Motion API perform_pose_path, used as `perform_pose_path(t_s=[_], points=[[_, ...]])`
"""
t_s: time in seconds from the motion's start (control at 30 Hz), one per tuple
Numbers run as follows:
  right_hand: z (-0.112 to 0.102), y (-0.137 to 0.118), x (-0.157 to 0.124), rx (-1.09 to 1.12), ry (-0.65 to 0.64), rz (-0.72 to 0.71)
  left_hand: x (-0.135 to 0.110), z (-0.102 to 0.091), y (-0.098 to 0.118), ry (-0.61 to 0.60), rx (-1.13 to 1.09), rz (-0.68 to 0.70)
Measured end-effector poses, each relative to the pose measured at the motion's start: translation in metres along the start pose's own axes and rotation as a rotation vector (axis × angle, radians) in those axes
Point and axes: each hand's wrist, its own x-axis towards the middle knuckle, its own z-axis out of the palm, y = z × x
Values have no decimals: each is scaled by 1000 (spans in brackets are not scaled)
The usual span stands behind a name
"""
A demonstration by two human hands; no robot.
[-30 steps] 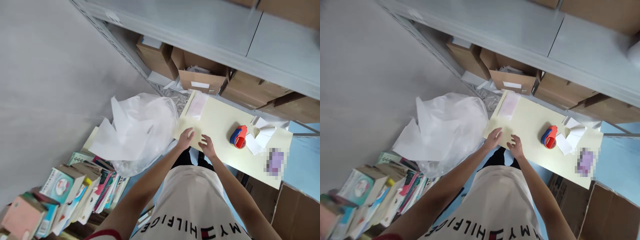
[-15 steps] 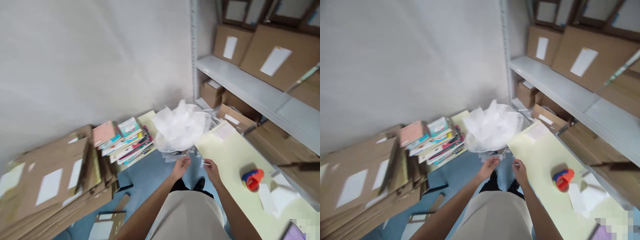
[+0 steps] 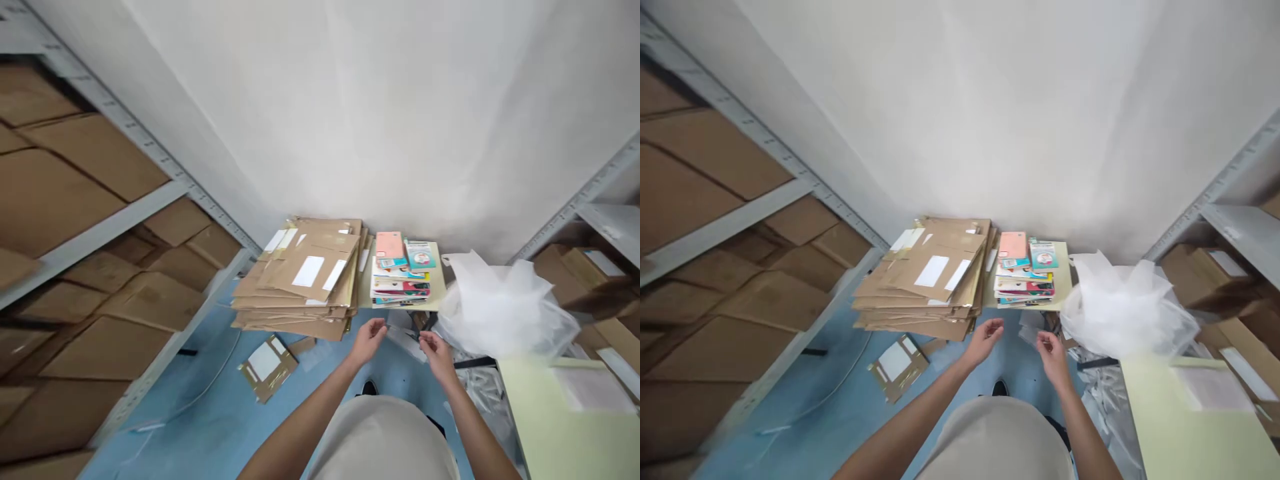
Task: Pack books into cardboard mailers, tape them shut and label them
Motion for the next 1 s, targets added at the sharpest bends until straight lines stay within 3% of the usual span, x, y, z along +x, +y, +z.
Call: perform_pose_path(t_s=[0.17,0.3,0.47,0.67,0.9,1.0], points=[[95,-24,18,-17,-207,-3,10,-94,-11,390,-59,-14],[148,-34,30,-47,-378,4,16,-141,-19,539,-174,-102],[195,-35,63,-54,-407,15,34,-159,-25,622,-377,-219],[249,-32,121,-89,-431,49,58,-174,-22,748,-531,-356],[302,-28,179,-29,-313,64,57,-205,-19,773,-515,-458],[313,-29,191,-13,-356,39,53,-213,-20,803,-511,-491]])
